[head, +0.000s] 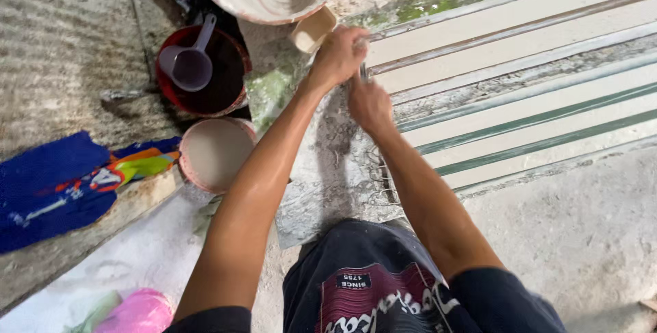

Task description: The person uses a small hand scraper to remove dried plaster residue from long grooved mold strips, running the tool along the grooves and along the edges, occasionally brushing debris away by hand and repositioning the strips to reach new sections.

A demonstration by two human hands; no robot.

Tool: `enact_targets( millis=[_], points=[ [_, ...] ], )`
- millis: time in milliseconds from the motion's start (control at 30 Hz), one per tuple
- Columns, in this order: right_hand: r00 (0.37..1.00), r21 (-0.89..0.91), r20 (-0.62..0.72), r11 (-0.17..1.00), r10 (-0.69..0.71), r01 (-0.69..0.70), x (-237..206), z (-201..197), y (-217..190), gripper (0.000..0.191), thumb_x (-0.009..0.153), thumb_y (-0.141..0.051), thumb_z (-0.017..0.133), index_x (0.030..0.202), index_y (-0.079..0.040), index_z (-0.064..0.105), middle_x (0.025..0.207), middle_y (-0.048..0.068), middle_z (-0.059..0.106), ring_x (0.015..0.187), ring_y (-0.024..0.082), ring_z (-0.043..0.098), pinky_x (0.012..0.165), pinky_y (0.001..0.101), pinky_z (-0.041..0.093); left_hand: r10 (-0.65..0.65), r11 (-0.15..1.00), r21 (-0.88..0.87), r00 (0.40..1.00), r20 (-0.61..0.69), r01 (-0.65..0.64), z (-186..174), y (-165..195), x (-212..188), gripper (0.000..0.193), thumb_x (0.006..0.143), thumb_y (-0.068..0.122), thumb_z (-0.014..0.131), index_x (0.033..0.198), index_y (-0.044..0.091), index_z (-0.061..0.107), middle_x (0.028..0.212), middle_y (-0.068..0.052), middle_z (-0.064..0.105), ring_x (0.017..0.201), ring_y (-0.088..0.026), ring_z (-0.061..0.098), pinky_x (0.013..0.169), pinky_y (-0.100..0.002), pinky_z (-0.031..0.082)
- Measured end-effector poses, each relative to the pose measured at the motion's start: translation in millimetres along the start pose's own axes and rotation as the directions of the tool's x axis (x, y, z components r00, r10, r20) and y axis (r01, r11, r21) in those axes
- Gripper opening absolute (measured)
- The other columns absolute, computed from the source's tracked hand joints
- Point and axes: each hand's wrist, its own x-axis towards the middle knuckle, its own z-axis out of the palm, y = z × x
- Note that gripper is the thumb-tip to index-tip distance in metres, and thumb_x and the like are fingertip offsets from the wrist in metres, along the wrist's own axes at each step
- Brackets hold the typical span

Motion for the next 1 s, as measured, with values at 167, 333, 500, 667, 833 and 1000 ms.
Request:
enact_targets(
  millis=[167,333,500,667,833,1000],
  points=[
    [0.952,0.063,0.257,0.980,0.165,-0.187,-14.6,14.0,3.0,0.040,0.104,-0.018,0.042,0.143,-0.016,0.046,0.090,0.031,0.070,0.083,0.051,0.071,0.073,0.0620,0.056,-0.030,0.983,-0.181,0.962,-0.272,-0.020,-1.1,-38.3,-79.3,0.028,0.098,0.018,0.065,0.122,0.003,0.068,0.110,-0.016,0.073,0.103,-0.026,0.072,0.090,-0.037,0.057],
    [0.943,0.041,0.269,0.975,0.198,-0.217,-8.6,12.8,4.1,0.038,0.102,-0.024,0.045,0.140,-0.019,0.042,0.091,0.031,0.069,0.085,0.053,0.069,0.072,0.0632,0.055,-0.304,0.943,-0.217,0.917,-0.256,0.252,34.1,-65.9,-179.3,0.033,0.096,0.025,0.062,0.119,0.004,0.073,0.107,-0.016,0.074,0.099,-0.027,0.073,0.086,-0.038,0.057],
    [0.972,-0.028,0.223,0.998,0.068,-0.064,5.0,15.7,6.7,0.039,0.106,-0.033,0.047,0.137,-0.010,0.045,0.080,0.028,0.068,0.071,0.047,0.070,0.058,0.0579,0.056,-0.409,0.911,-0.202,0.851,-0.330,0.359,53.4,-65.6,-266.5,0.029,0.094,0.030,0.072,0.091,0.001,0.073,0.105,-0.017,0.073,0.102,-0.030,0.069,0.091,-0.040,0.054],
    [0.936,0.195,0.341,0.967,0.087,-0.161,-114.7,45.9,7.9,0.035,0.110,-0.024,0.036,0.134,-0.003,0.051,0.059,0.014,0.062,0.040,0.021,0.052,0.032,0.0368,0.040,-0.355,0.931,-0.275,0.773,-0.526,0.240,40.2,-66.0,-319.7,0.046,0.080,0.014,0.070,0.120,-0.007,0.065,0.116,-0.023,0.060,0.102,-0.035,0.061,0.079,-0.041,0.052],
    [0.948,0.203,0.298,0.963,0.110,-0.176,-180.8,55.4,-8.0,0.048,0.102,-0.020,0.042,0.147,-0.004,0.040,0.067,0.019,0.065,0.046,0.030,0.060,0.039,0.0472,0.048,-0.375,0.926,-0.249,0.759,-0.532,0.283,26.7,-74.5,-342.9,0.025,0.094,0.023,0.073,0.085,0.000,0.069,0.102,-0.014,0.074,0.096,-0.028,0.070,0.089,-0.040,0.054],
    [0.995,0.023,0.084,0.998,0.055,-0.057,-78.3,42.9,-25.8,0.057,0.096,-0.035,0.059,0.145,-0.013,0.042,0.093,0.031,0.067,0.076,0.050,0.067,0.060,0.0607,0.055,-0.389,0.919,-0.284,0.755,-0.528,0.274,22.7,-63.4,-353.2,0.027,0.096,0.025,0.071,0.085,0.001,0.069,0.103,-0.014,0.074,0.101,-0.028,0.071,0.090,-0.041,0.053]
  ],
)
